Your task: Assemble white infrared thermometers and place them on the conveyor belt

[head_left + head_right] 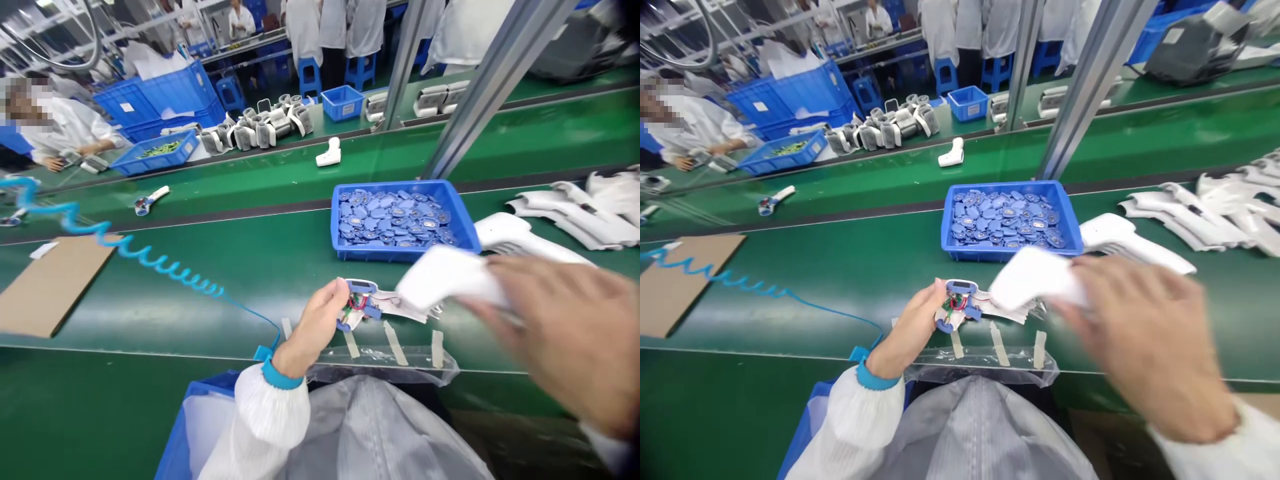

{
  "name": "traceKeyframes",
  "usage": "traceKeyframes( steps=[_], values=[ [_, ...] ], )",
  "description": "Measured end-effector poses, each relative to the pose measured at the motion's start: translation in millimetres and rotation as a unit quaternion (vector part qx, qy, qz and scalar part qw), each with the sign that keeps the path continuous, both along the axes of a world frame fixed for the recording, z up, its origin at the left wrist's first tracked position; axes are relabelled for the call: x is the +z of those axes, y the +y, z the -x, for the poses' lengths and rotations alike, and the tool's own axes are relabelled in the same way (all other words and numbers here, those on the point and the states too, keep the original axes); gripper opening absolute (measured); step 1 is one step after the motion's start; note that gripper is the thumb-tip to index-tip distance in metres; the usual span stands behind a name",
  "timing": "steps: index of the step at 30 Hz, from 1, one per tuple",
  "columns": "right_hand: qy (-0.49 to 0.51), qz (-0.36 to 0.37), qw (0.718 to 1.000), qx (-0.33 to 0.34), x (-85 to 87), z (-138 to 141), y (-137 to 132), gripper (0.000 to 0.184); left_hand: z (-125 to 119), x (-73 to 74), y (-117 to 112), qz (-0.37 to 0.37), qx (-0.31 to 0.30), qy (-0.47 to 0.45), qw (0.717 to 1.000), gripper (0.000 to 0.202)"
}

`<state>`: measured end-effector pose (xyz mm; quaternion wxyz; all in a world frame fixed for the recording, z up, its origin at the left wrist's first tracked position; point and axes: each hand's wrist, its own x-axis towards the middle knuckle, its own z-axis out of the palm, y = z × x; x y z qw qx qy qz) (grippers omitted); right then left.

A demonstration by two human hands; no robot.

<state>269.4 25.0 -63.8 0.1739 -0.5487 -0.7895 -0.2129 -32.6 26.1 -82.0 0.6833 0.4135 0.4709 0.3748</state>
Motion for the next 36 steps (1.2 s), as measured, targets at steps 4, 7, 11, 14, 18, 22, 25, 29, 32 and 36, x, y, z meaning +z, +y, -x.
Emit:
traceKeyframes(
  steps=[4,7,11,14,18,22,25,29,32,36],
  values=[
    [-0.033,0.014,0.991,0.133,7.4,85.6,-20.9,0.03,0.5,-5.6,-0.1,-0.017,-0.006,-0.029,0.999,0.053],
    [-0.018,0.047,0.991,0.127,-6.1,105.2,-19.8,0.037,0.8,-5.1,-2.1,-0.049,-0.025,0.004,0.998,0.048],
    [0.077,0.156,0.979,0.106,-20.4,105.5,-17.1,0.051,1.6,-5.2,-6.1,-0.08,-0.051,0.033,0.995,0.04],
    [0.161,0.318,0.933,0.052,-13.1,103.2,-13.5,0.04,2.8,-5.8,-9.4,-0.128,-0.083,0.052,0.987,0.045],
    [0.327,0.561,0.756,0.081,2.2,99.3,-6.8,0.038,4.2,-7.6,-18.1,-0.245,-0.061,0.173,0.952,0.053],
    [0.484,0.618,0.613,0.092,2.2,98.5,-13.8,0.05,8.9,-17.7,-31.5,-0.386,-0.056,0.303,0.869,0.052],
    [0.513,0.613,0.587,0.124,0.2,100.6,-25.2,0.048,14.6,-28.6,-39.6,-0.442,-0.077,0.363,0.817,0.051],
    [0.477,0.609,0.621,0.128,3.6,102.9,-34.9,0.046,19.8,-38.0,-45.6,-0.449,-0.075,0.381,0.805,0.054],
    [0.431,0.59,0.674,0.107,7.5,105.8,-38.4,0.042,20.7,-39.9,-48.1,-0.425,-0.069,0.369,0.824,0.055],
    [0.385,0.569,0.722,0.084,10.1,110.6,-42.6,0.043,21.2,-38.3,-48.9,-0.382,-0.064,0.344,0.855,0.053]
  ],
)
